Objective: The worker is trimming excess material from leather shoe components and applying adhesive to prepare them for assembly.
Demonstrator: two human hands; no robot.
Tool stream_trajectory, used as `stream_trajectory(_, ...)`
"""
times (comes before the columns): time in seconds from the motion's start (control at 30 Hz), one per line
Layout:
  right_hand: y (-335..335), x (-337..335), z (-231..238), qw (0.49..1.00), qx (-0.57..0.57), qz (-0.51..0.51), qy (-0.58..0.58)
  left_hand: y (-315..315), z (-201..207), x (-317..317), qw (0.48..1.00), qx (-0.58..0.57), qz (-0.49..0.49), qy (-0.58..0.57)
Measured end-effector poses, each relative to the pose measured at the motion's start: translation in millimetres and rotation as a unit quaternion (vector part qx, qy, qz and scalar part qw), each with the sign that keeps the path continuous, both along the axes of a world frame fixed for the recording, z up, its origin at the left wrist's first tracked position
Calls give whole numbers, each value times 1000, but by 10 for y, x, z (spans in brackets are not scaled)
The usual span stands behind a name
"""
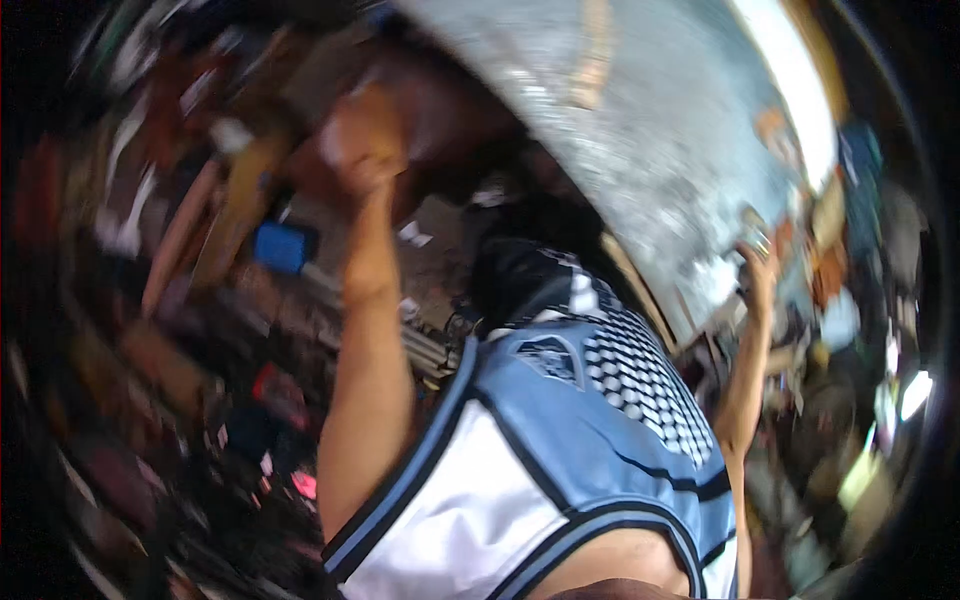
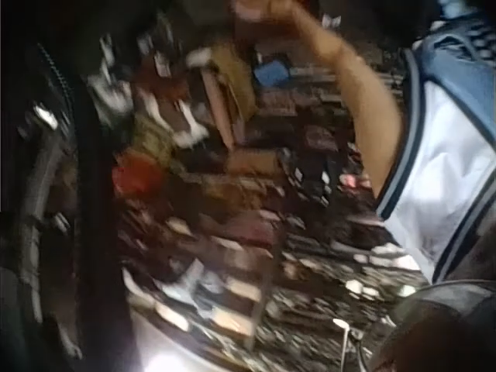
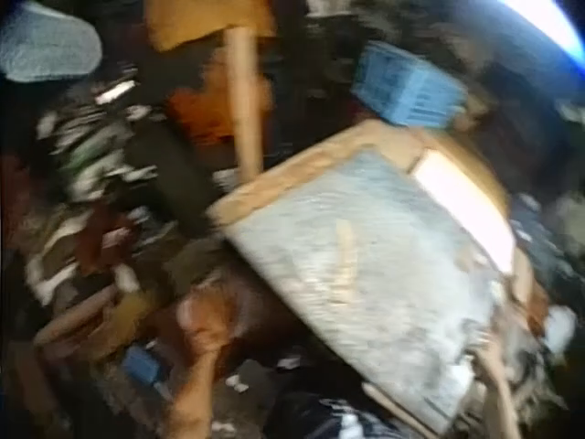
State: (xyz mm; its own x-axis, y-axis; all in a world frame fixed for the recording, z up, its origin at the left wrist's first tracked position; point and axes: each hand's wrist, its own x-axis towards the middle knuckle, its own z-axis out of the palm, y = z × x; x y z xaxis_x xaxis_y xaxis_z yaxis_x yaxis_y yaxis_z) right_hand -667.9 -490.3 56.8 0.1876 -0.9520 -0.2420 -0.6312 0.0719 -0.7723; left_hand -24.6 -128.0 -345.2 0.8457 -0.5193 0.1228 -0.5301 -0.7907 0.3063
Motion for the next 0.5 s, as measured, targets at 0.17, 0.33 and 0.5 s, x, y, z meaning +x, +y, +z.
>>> stream_trajectory(0.17, 681, -359, -6, 989, 12, -54, 136, -1419, -119, -1563, 958, -81, -120, 247)
stream_trajectory(0.33, 844, -213, -20, 956, 166, -132, -201, -7, 818, -227, 941, -54, 1, 335)
stream_trajectory(0.5, 828, -209, -181, 986, -6, -153, -57, -126, 1993, 308, 901, -158, 64, 398)
